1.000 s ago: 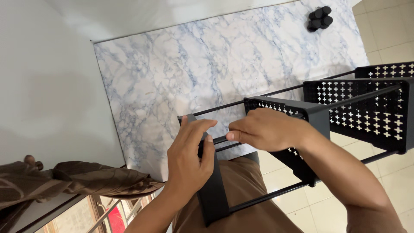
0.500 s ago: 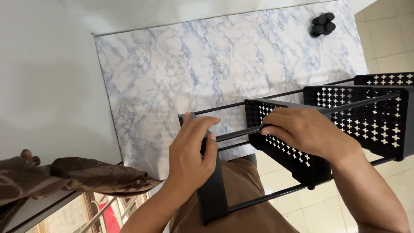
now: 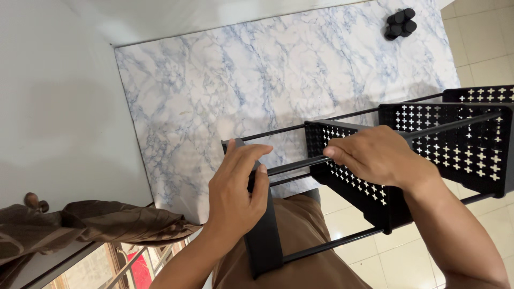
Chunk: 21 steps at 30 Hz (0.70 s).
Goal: The person assembles a black metal shelving unit by hand, connecting frame bars and inserting crossbars. They then attach black plastic feet to the bottom of the frame legs.
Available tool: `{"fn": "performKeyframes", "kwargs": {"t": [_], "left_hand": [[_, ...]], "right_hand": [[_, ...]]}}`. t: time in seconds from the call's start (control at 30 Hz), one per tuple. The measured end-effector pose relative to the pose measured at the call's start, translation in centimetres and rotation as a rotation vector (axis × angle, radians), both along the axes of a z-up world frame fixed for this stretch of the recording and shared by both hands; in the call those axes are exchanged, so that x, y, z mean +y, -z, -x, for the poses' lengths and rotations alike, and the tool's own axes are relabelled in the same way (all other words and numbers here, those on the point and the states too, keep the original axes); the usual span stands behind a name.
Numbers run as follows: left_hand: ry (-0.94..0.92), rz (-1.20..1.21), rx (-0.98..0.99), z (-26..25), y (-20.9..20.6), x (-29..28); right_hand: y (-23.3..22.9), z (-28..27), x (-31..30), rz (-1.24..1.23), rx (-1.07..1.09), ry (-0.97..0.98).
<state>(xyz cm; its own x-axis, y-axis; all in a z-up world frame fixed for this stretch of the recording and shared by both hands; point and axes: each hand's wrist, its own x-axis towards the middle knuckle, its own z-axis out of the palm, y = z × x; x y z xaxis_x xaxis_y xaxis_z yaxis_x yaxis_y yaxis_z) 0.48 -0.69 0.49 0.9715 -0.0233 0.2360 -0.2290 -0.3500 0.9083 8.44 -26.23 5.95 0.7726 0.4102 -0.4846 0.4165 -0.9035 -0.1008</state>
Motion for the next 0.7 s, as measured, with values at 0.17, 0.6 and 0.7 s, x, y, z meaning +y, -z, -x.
{"fn": "performKeyframes", "kwargs": {"t": [0.17, 0.6, 0.7], "left_hand": [[0.035, 0.009, -0.038, 0.1, 0.0, 0.3], [0.053, 0.009, -0.016, 0.1, -0.2, 0.4], [0.06, 0.003, -0.023, 0.2, -0.2, 0.3]], "right_hand": [[0.3, 0.1, 1.3, -0.121, 0.063, -0.008], [1.9, 2.6, 7.4, -0.544, -0.142, -0.366], [1.7, 2.1, 7.3, -0.43, 0.02, -0.279]]}}
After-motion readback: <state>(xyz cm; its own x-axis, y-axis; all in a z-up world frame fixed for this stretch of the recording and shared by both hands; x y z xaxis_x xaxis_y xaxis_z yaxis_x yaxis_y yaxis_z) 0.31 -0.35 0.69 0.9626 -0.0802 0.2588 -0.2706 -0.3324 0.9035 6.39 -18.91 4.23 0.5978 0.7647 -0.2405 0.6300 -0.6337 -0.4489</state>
